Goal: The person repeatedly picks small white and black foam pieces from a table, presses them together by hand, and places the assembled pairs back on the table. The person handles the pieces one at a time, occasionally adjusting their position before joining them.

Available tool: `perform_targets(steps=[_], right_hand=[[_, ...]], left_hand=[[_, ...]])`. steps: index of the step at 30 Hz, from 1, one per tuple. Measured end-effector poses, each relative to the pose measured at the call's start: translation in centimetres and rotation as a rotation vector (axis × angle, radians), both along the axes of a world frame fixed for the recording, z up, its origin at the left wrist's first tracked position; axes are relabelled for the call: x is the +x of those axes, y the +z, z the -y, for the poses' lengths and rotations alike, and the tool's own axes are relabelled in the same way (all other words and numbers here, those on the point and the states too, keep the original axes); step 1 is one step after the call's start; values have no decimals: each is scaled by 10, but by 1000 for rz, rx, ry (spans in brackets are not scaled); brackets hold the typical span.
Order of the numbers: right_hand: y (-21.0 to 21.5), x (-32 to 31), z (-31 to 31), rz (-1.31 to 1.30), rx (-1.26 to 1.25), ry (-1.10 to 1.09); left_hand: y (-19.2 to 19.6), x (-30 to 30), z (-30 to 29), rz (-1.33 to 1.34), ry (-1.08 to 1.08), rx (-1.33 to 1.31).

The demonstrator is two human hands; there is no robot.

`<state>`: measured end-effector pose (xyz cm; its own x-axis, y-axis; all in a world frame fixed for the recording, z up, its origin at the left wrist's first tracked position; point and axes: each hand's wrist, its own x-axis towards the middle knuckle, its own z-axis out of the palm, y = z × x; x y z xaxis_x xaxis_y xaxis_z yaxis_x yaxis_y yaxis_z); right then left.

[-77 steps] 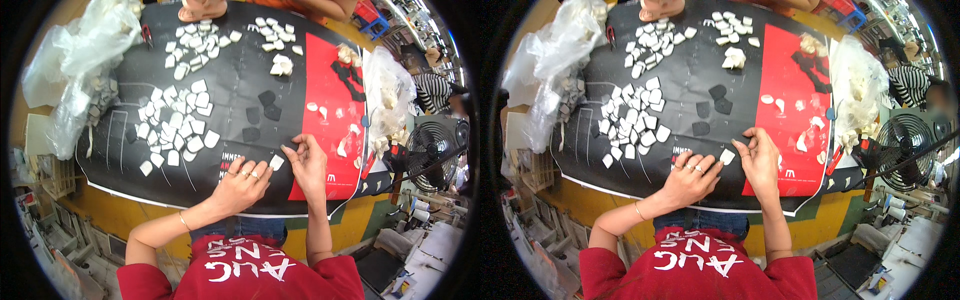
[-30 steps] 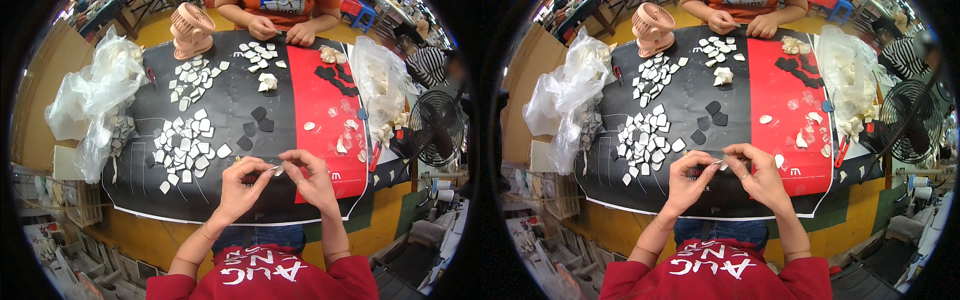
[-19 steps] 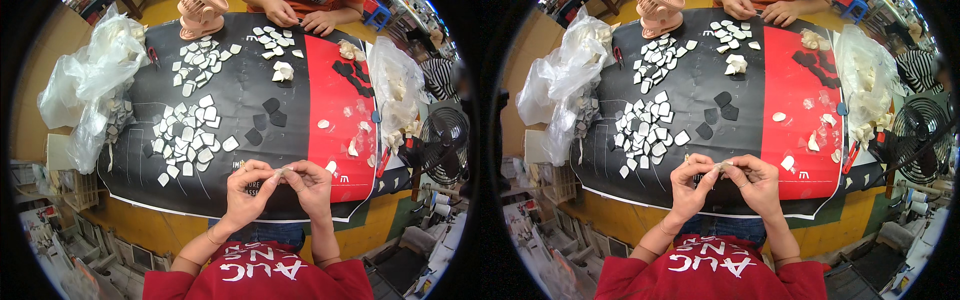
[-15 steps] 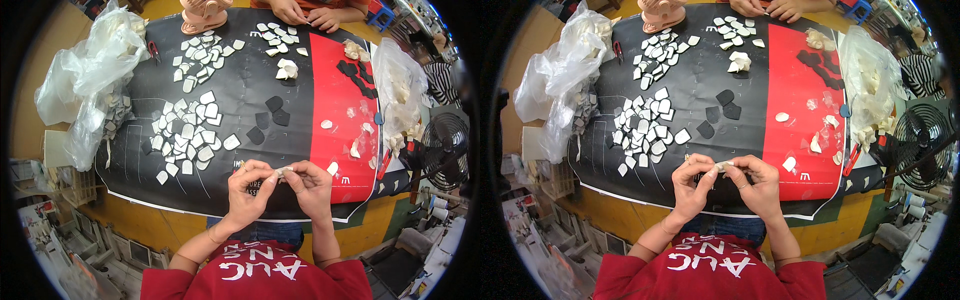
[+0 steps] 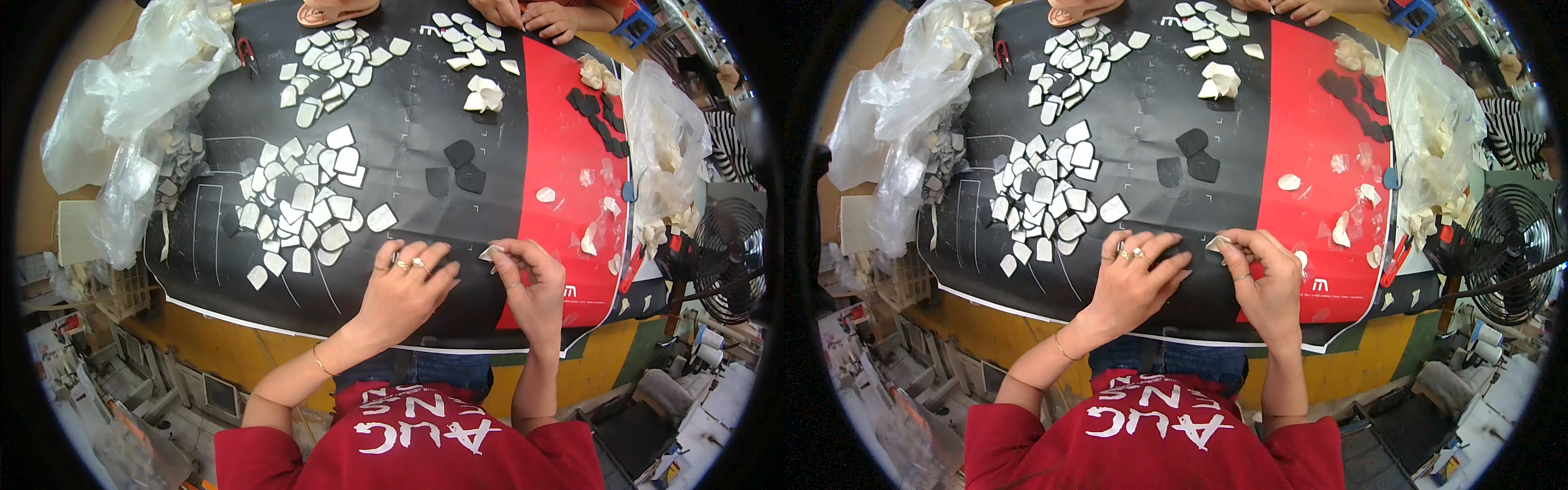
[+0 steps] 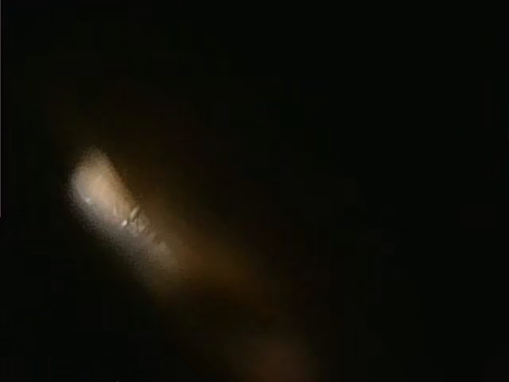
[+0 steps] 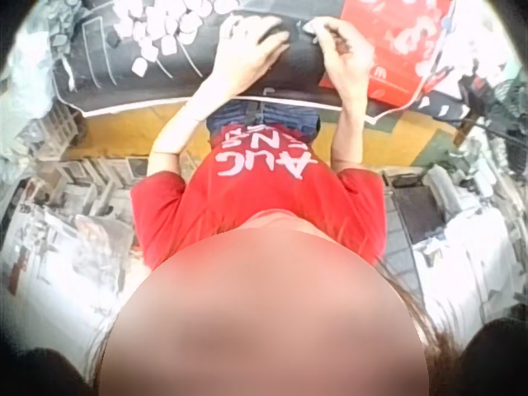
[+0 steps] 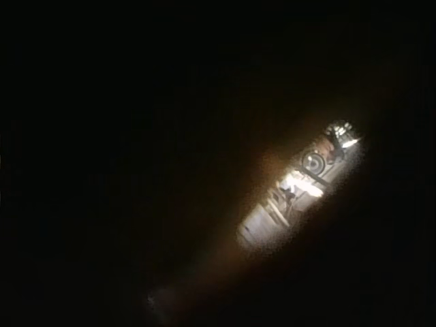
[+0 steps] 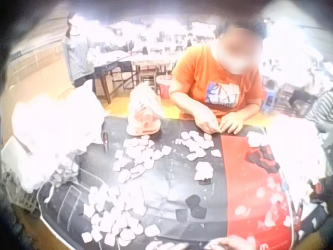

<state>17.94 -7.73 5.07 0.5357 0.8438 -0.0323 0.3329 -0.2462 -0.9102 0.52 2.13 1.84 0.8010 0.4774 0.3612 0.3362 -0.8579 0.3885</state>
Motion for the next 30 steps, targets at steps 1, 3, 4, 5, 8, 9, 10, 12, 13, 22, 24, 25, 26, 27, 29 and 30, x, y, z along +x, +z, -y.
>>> perform_targets(steps=[1, 3, 4, 5, 8, 9, 10, 12, 13, 22, 24, 25, 26, 27, 29, 30], right_hand=[[3, 3, 2, 30, -40, 61], [9, 9, 6, 95, -118, 186], [10, 9, 7, 104, -102, 194], [11, 10, 8, 107, -120, 197], [13, 13, 7, 115, -161, 210], [14, 13, 7, 115, -177, 204], [15, 13, 6, 112, -222, 181], [17, 12, 3, 89, -191, 193], [17, 11, 1, 74, -191, 191], [13, 11, -38, 158, -163, 541], [11, 13, -47, 205, -150, 614], [10, 13, -51, 228, -142, 649], [9, 13, -53, 231, -151, 665], [8, 13, -55, 235, -161, 679], [8, 14, -57, 242, -165, 697], [8, 14, -57, 243, -160, 702]], left_hand=[[-1, 0, 3, 40, -78, 50], [-2, -3, -1, -18, -132, -106], [-2, -3, -6, -38, -165, -121], [-2, -3, -12, -58, -197, -132], [-1, -2, -28, -47, -244, -25], [0, -2, -31, -36, -254, 35], [0, -4, -33, -19, -244, 66], [0, -11, -27, 27, -187, 40], [0, -15, -21, 47, -160, 25], [-13, -28, 12, 5, 80, 100], [-14, -28, 13, -18, 79, 105], [-14, -28, 14, -25, 82, 107], [-13, -28, 14, -31, 83, 110], [-13, -28, 14, -36, 83, 111], [-13, -27, 13, -43, 80, 122], [-13, -27, 14, -45, 78, 127]])
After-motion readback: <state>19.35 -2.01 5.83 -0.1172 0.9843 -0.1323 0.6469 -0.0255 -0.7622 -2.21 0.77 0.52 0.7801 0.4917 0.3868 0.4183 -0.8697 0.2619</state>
